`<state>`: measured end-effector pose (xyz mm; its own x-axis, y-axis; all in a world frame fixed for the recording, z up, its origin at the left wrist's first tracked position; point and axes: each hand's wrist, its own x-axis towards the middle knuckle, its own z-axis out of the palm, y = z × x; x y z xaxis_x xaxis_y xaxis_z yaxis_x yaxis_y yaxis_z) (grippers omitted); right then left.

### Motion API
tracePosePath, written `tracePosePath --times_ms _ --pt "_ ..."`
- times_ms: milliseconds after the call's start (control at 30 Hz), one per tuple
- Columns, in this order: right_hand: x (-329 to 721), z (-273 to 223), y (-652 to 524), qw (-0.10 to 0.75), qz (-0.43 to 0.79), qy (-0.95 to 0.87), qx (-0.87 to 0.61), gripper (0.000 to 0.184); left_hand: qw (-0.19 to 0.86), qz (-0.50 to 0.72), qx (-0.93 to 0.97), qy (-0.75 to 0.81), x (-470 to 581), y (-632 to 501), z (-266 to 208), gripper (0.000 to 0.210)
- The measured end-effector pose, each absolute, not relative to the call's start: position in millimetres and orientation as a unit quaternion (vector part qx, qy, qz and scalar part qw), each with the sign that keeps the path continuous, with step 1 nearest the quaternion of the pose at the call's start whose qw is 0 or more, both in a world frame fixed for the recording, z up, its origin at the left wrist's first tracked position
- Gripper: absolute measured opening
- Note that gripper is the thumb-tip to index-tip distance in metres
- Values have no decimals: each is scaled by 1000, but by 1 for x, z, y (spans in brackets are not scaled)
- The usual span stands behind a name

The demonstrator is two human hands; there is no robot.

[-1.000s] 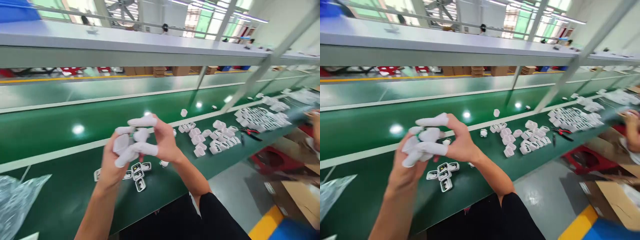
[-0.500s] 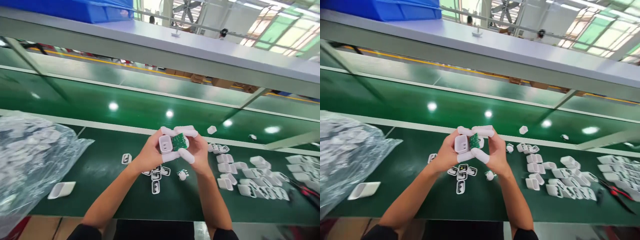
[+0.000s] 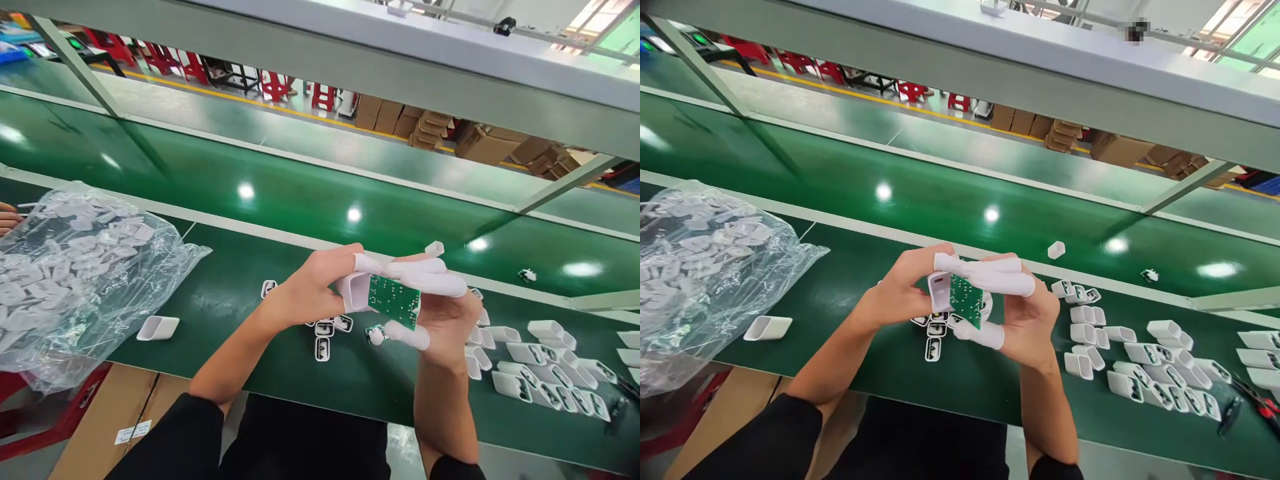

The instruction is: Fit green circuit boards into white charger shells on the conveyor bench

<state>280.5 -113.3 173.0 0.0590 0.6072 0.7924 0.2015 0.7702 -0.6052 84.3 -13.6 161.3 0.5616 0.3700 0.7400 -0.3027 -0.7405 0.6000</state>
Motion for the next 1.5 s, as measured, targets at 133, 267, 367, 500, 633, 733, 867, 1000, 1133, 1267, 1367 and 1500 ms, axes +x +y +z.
tracePosePath --times_ms 133,267,367,500,633,733,867,1000,1133,1267,1367,1500 --pt "284 165 -111 653 155 -681 -293 66 350 459 817 8 85 -12 163 28" --pt "285 165 -109 638 142 -697 -295 67 357 436 826 24 82 -11 163 29" --pt "284 165 -109 632 141 -702 -297 70 359 428 828 31 80 -11 162 28" --pt "283 165 -110 629 142 -701 -305 72 367 421 828 40 80 -12 163 21" --pt "283 164 -112 625 138 -699 -318 69 368 402 837 58 79 -12 165 15" --pt "284 162 -112 621 132 -695 -336 69 365 396 840 62 78 -11 165 18" --pt "284 161 -113 618 133 -692 -349 66 362 398 841 60 79 -11 164 24" --pt "284 160 -113 624 142 -687 -344 66 360 404 839 59 80 -11 164 28" --pt "284 159 -113 622 149 -691 -337 69 359 405 839 57 80 -12 165 29" --pt "284 161 -112 617 128 -691 -356 63 354 410 839 50 80 -11 166 31" --pt "283 163 -112 616 114 -692 -358 59 354 406 841 54 80 -11 166 32" --pt "283 165 -112 609 110 -697 -362 57 363 392 843 66 80 -11 166 32"
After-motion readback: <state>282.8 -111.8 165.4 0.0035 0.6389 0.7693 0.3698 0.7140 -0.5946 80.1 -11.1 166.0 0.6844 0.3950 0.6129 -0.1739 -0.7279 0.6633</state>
